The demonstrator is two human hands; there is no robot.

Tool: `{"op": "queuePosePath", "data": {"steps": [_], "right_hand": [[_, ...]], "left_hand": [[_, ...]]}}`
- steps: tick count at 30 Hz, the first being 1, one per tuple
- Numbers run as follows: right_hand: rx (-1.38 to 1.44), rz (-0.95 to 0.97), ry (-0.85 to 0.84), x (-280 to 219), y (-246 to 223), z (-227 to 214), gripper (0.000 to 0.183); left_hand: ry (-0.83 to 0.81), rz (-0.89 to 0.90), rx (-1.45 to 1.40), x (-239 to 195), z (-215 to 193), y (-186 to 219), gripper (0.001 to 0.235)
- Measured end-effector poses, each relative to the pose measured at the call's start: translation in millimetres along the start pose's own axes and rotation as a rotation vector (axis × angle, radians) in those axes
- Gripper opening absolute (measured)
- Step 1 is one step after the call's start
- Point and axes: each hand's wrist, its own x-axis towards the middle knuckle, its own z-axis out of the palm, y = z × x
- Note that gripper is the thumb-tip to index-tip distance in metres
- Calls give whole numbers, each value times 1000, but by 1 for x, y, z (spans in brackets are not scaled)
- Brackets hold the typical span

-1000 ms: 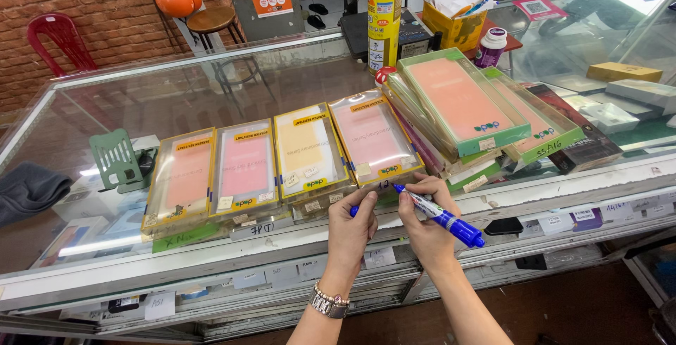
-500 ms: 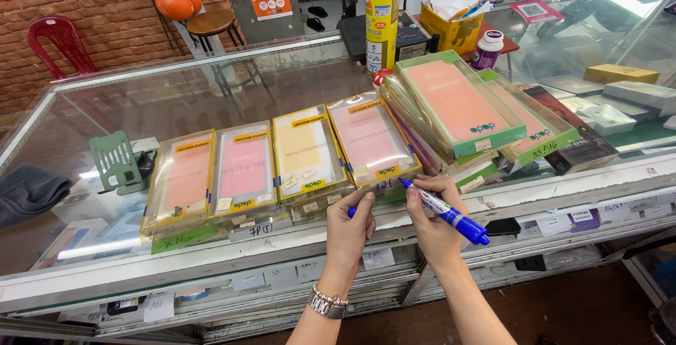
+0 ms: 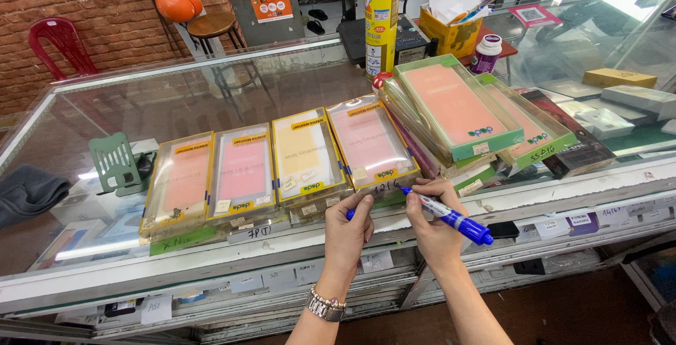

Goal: The person labels several boxes of phone cases with a blue marker, wipes them with a cloth, and arranges them on a glass display counter. They write codes on the boxes and place them in stacks, then move to a lower shelf to retrieve more boxes.

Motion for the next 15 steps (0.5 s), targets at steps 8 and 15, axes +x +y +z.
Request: {"op": "queuePosePath", "data": {"steps": [8, 15], "right_hand": [[-21, -7, 11, 1, 5, -3, 12], [16, 118, 50, 1, 2, -2, 14]], "left_hand": [[4, 0, -5, 0, 0, 0, 28], [13, -4, 9, -1, 1, 1, 29]]}}
